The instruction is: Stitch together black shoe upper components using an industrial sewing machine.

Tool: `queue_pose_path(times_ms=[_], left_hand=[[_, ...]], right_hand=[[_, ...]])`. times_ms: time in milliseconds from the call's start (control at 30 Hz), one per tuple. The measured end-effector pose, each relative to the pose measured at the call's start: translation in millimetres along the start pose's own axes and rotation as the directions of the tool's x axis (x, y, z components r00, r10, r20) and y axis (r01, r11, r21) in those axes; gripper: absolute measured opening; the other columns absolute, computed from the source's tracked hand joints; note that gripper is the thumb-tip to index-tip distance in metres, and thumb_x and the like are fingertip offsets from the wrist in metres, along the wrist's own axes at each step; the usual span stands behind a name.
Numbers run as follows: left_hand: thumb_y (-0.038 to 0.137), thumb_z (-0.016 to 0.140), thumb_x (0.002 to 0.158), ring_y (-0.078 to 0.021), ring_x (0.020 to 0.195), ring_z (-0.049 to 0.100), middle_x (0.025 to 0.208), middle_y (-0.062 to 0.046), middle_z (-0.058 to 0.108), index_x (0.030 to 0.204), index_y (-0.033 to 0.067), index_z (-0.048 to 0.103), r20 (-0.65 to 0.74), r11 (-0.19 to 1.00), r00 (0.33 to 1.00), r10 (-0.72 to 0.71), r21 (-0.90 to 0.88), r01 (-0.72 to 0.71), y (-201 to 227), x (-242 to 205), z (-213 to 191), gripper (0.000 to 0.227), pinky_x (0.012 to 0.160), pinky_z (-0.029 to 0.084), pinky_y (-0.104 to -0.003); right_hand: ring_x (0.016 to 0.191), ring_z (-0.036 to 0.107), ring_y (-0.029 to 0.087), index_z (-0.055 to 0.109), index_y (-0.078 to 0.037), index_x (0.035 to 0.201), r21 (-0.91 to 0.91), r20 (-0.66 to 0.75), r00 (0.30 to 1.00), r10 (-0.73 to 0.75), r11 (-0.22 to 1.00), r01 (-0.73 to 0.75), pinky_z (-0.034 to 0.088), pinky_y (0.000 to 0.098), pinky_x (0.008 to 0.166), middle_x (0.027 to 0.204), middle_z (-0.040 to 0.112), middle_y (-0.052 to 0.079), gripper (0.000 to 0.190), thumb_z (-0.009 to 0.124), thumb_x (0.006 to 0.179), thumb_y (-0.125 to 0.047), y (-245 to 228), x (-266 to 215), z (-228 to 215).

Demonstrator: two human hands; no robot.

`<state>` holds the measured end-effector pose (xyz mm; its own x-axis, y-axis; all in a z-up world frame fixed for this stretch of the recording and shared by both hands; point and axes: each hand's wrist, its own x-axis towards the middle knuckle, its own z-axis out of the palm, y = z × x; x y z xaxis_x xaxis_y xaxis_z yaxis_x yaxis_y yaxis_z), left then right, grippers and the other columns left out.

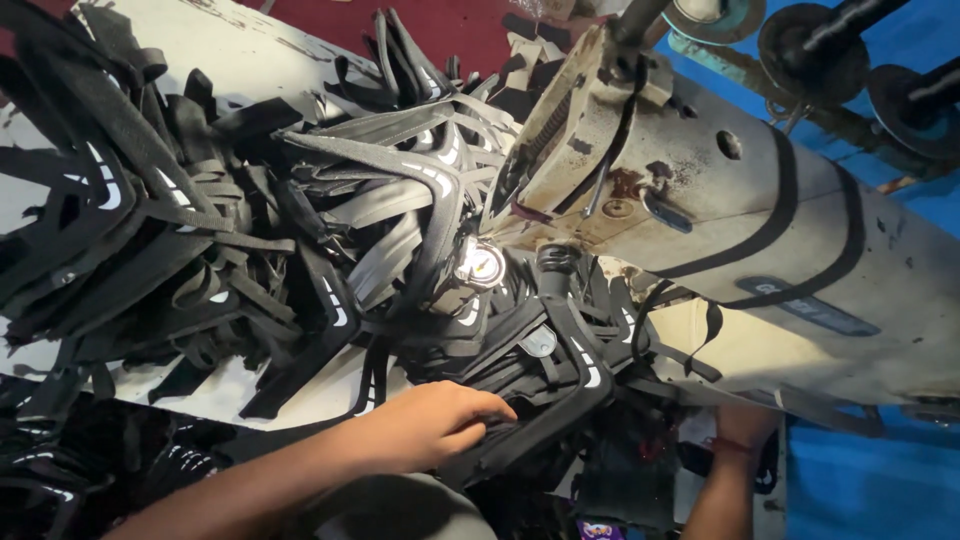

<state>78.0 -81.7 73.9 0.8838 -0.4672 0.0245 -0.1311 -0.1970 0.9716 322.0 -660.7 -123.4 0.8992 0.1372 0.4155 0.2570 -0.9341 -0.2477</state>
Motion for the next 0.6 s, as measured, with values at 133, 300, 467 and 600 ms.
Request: queue_pose_path(times_ms=[133,300,467,600], left_hand=[[0.014,0.057,0.09,-0.0339,0.099,0.069,0.105,-0.015,0.073,0.124,0.0086,0.065,0.074,0.991,0.992,-0.099,0.096,0.092,25,6,-12,0.035,0.085,0.052,-0.042],[0.012,0.061,0.088,-0.0309,0.093,0.071,0.101,-0.012,0.074,0.119,0.0113,0.068,0.121,0.994,0.99,-0.077,0.082,0.068,36,11,-17,0.032,0.081,0.055,-0.039],[0.012,0.063,0.087,-0.0292,0.092,0.071,0.1,-0.01,0.074,0.117,0.0116,0.069,0.178,0.998,0.984,-0.019,0.058,0.009,31,7,-9,0.03,0.079,0.054,-0.038],[0.012,0.061,0.092,-0.0303,0.091,0.07,0.103,-0.008,0.075,0.118,0.0162,0.072,0.479,0.99,0.878,0.023,0.109,-0.086,28,-3,-7,0.028,0.078,0.052,-0.039]], right_hand=[[0.131,0.059,0.037,0.067,-0.002,0.125,-0.133,-0.001,1.0,-0.03,0.991,0.03,0.039,0.0463,0.117,0.134,0.067,0.015,0.033,0.057,0.105,-0.027,17,-3,0],[0.114,0.063,0.034,0.064,0.004,0.125,0.392,-0.04,0.959,0.28,0.888,-0.243,0.048,0.045,0.1,0.123,0.069,0.022,0.034,0.06,0.094,-0.007,-83,-12,-73],[0.095,0.066,0.032,0.062,0.001,0.127,0.647,-0.034,0.873,0.486,0.677,-0.352,0.053,0.0422,0.088,0.109,0.07,0.019,0.03,0.056,0.1,-0.011,-153,-93,-105],[0.092,0.065,0.032,0.062,0.001,0.125,0.525,0.005,0.906,0.424,0.77,-0.363,0.052,0.0436,0.085,0.107,0.069,0.02,0.028,0.055,0.104,-0.016,-127,-187,-113]])
